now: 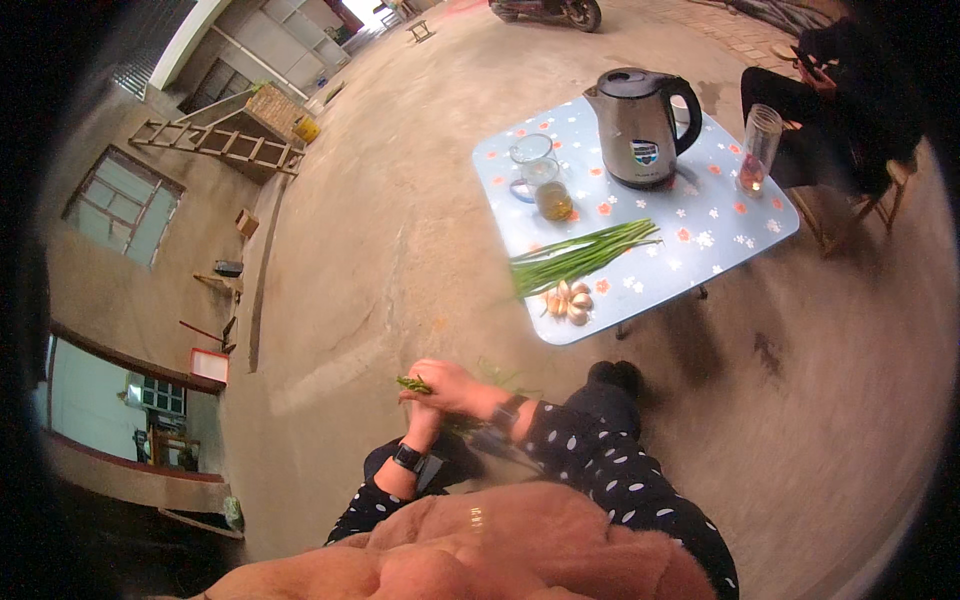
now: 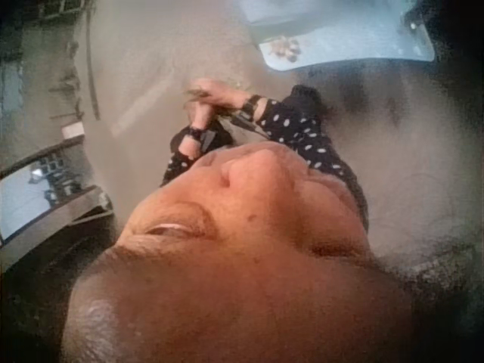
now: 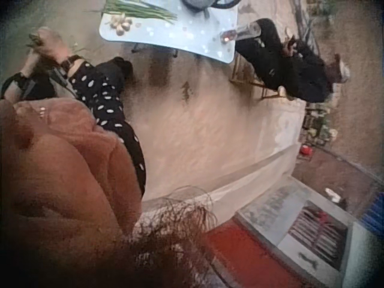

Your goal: The person sits on the ground and trims the root ends off green onions by hand, placing the trimmed pieces on a nearby table. The person handles the vegetables one at a time and discards the unwanted parts.

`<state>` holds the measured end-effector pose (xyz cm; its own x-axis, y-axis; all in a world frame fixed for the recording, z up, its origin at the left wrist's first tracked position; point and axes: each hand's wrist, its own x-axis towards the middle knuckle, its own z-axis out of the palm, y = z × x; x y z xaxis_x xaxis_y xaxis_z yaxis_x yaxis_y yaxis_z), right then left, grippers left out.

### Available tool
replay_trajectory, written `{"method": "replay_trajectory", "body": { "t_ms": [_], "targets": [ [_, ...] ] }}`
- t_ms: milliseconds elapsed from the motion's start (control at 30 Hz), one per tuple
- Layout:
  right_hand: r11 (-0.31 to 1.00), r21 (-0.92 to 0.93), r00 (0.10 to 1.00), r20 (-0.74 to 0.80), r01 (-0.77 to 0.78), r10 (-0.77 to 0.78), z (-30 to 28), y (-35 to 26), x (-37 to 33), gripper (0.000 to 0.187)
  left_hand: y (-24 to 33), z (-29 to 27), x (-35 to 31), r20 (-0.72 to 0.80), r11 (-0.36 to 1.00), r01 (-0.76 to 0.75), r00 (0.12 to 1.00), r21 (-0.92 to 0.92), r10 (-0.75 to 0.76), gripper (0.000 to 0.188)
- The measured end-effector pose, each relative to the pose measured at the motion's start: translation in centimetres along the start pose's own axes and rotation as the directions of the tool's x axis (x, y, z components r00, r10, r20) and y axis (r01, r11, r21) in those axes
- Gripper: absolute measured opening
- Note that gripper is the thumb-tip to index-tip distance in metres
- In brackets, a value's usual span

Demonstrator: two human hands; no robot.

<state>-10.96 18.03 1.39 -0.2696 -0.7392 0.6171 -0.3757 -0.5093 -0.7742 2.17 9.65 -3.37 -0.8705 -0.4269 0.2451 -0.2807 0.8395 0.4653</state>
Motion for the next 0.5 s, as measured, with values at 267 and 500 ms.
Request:
{"method": "replay_trajectory", "body": {
  "t_ms": [267, 500],
  "targets": [
    [0.978, -0.017, 0.976, 0.063, -0.209, 0.209, -1.0, 0.2, 0.2, 0.049, -0.2, -0.7, 2.1, 0.161, 0.596, 0.299, 0.948, -0.745, -0.275, 0.024],
    [0.864, 0.052, 0.86, 0.149, -0.5, 0.489, -1.2, 2.5, -0.5, 0.056, -0.5, -3.1, 2.3, 0.198, 0.519, 0.42, 0.881, -0.745, -0.429, 0.027]
  ]
}}
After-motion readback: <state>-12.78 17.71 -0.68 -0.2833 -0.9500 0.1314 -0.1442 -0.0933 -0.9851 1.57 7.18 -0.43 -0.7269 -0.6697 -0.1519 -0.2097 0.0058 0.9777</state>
